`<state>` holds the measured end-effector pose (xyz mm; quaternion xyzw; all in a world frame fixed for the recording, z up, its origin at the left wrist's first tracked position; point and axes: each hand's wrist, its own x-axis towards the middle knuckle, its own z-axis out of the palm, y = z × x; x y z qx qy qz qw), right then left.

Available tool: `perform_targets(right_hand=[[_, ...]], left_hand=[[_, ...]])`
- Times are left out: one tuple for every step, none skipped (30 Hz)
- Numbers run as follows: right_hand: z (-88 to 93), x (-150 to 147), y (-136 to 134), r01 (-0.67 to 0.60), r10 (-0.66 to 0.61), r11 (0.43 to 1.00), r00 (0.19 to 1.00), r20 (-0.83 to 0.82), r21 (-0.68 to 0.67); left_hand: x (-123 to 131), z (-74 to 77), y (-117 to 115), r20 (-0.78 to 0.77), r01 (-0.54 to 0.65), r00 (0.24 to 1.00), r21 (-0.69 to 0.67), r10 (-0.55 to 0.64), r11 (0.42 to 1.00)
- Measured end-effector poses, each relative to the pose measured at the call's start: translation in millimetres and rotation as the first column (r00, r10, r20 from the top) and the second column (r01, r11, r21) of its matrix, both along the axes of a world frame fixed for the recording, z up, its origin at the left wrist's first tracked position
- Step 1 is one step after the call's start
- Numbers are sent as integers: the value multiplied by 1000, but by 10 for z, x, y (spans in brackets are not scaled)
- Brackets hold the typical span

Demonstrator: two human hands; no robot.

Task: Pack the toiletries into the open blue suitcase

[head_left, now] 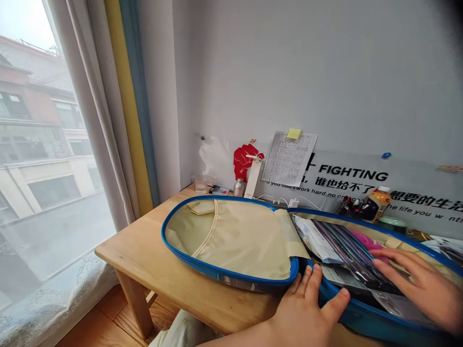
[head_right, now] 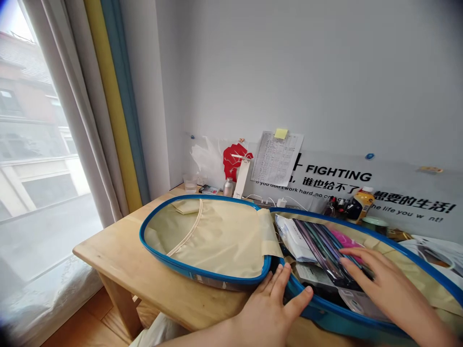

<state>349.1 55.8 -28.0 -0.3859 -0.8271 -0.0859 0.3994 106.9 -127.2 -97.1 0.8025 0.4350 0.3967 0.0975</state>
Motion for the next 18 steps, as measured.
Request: perform_targets(right_hand=[[19,-39,93,-28,31,999,997,64,-35],[21,-72,179,-31,37,998,993,115,-55],[9,-96,258,-5,13,998,989,147,-56],[-15,-110,331,22,-11,998,983,181,-63],[-48,-112,396,58,-39,995,976,214,-81],[-86,-104,453,95,-65,989,968,242,-113],[-124,-86,502,132,-88,979,961,261,-155],[-161,-63,543,165,-106,965,956,273,-203],[-193,-39,578,190,-118,950,953,278,-247],[-219,-17,608,205,-126,937,953,277,-281],[-237,0,635,210,-126,928,954,274,-307],[-248,10,659,204,-119,925,957,266,-320],[-251,14,680,194,-110,925,960,257,-327],[-248,12,697,185,-103,925,963,249,-333],[-242,7,708,191,-105,915,963,249,-354],[-236,1,712,211,-111,895,959,260,-393],[-231,-4,707,235,-119,867,954,276,-439],[-231,-8,691,263,-128,836,947,294,-482]], left_hand=[[-62,-7,-28,-33,35,999,57,-34,998],[-152,-19,-78,-79,72,995,134,-62,988],[-270,-37,-149,-132,101,989,224,-73,969],[-415,-61,-238,-181,110,982,317,-53,942],[-586,-90,-340,-220,85,976,395,4,915],[-777,-121,-449,-248,47,966,450,74,892],[-985,-153,-557,-247,-40,953,473,176,880],[-1200,-181,-659,-217,-175,927,474,307,863],[-1415,-203,-749,-173,-322,881,463,440,826],[-1621,-217,-822,-96,-466,818,467,567,751],[-1812,-222,-878,-25,-577,748,469,663,669],[-1980,-221,-914,28,-656,684,459,729,599],[-2122,-216,-933,61,-709,633,445,772,546],[-2235,-211,-936,78,-745,593,429,801,510],[-2321,-209,-928,78,-767,569,411,819,493],[-2381,-214,-910,66,-777,557,393,828,492],[-2418,-226,-889,50,-779,555,379,830,499],[-2439,-245,-866,33,-774,562,374,826,511]])
